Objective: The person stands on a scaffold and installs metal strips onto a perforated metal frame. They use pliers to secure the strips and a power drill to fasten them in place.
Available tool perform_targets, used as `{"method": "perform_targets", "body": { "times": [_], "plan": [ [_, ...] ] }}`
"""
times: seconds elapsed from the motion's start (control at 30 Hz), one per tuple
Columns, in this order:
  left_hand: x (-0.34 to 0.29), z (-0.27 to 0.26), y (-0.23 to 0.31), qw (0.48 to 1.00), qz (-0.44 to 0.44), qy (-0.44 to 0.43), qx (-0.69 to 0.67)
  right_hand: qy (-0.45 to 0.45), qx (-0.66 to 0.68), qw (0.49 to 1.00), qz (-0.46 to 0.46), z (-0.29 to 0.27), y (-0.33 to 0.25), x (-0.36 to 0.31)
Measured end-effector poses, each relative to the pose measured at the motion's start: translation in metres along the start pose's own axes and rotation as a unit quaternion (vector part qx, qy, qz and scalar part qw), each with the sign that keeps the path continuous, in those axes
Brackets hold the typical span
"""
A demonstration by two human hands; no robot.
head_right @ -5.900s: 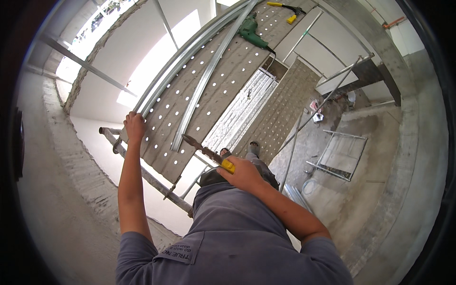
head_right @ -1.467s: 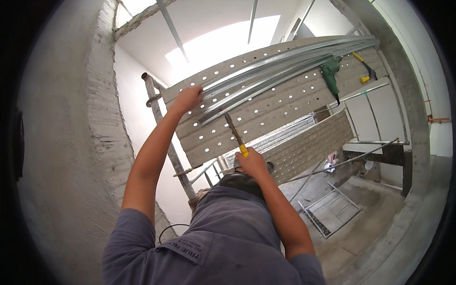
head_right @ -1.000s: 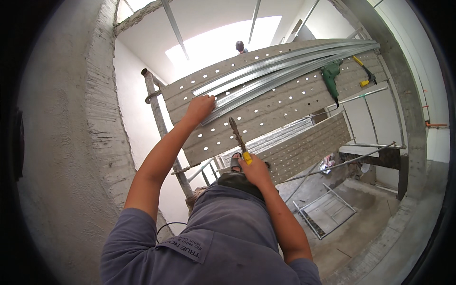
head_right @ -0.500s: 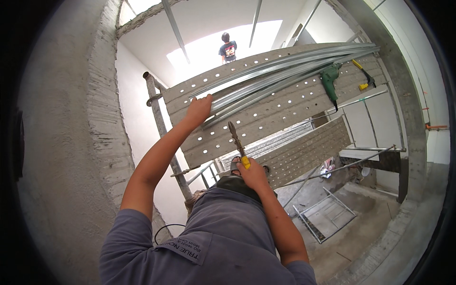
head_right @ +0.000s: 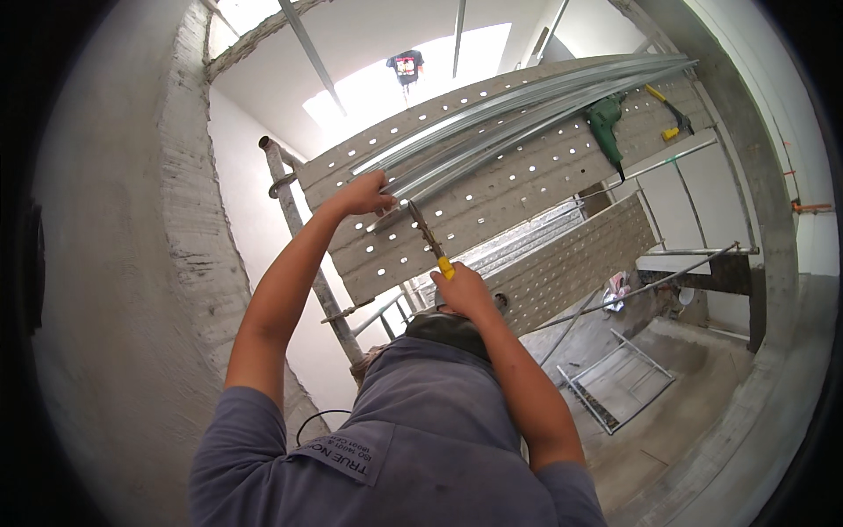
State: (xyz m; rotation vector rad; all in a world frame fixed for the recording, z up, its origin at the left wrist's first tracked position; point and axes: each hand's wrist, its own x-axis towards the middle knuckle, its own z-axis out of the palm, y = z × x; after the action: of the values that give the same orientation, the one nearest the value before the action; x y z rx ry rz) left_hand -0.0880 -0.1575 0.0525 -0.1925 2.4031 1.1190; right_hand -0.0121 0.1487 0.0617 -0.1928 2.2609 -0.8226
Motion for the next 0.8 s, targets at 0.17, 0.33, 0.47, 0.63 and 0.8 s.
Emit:
{"method": "perform_targets", "body": {
  "times": [0.17, 0.33, 0.47, 0.63, 0.8],
  "plan": [
    [-0.003, -0.001, 0.004, 0.998, 0.0, 0.047, 0.043, -0.009, -0.026, 1.0, -0.016, -0.005, -0.002, 0.018],
    [-0.01, -0.005, 0.011, 0.999, 0.006, 0.032, 0.031, -0.014, -0.001, 1.0, -0.011, -0.009, -0.007, 0.023],
    [-0.009, 0.003, -0.006, 0.993, 0.062, 0.058, 0.082, -0.012, -0.02, 1.0, -0.015, -0.007, -0.013, 0.024],
    [-0.009, -0.001, 0.009, 0.995, -0.028, -0.025, -0.09, 0.004, -0.016, 1.0, -0.009, -0.007, -0.012, 0.026],
    [-0.003, -0.001, -0.003, 0.996, -0.021, -0.041, -0.077, -0.003, -0.025, 1.0, -0.006, -0.006, -0.015, 0.032]
  ]
}}
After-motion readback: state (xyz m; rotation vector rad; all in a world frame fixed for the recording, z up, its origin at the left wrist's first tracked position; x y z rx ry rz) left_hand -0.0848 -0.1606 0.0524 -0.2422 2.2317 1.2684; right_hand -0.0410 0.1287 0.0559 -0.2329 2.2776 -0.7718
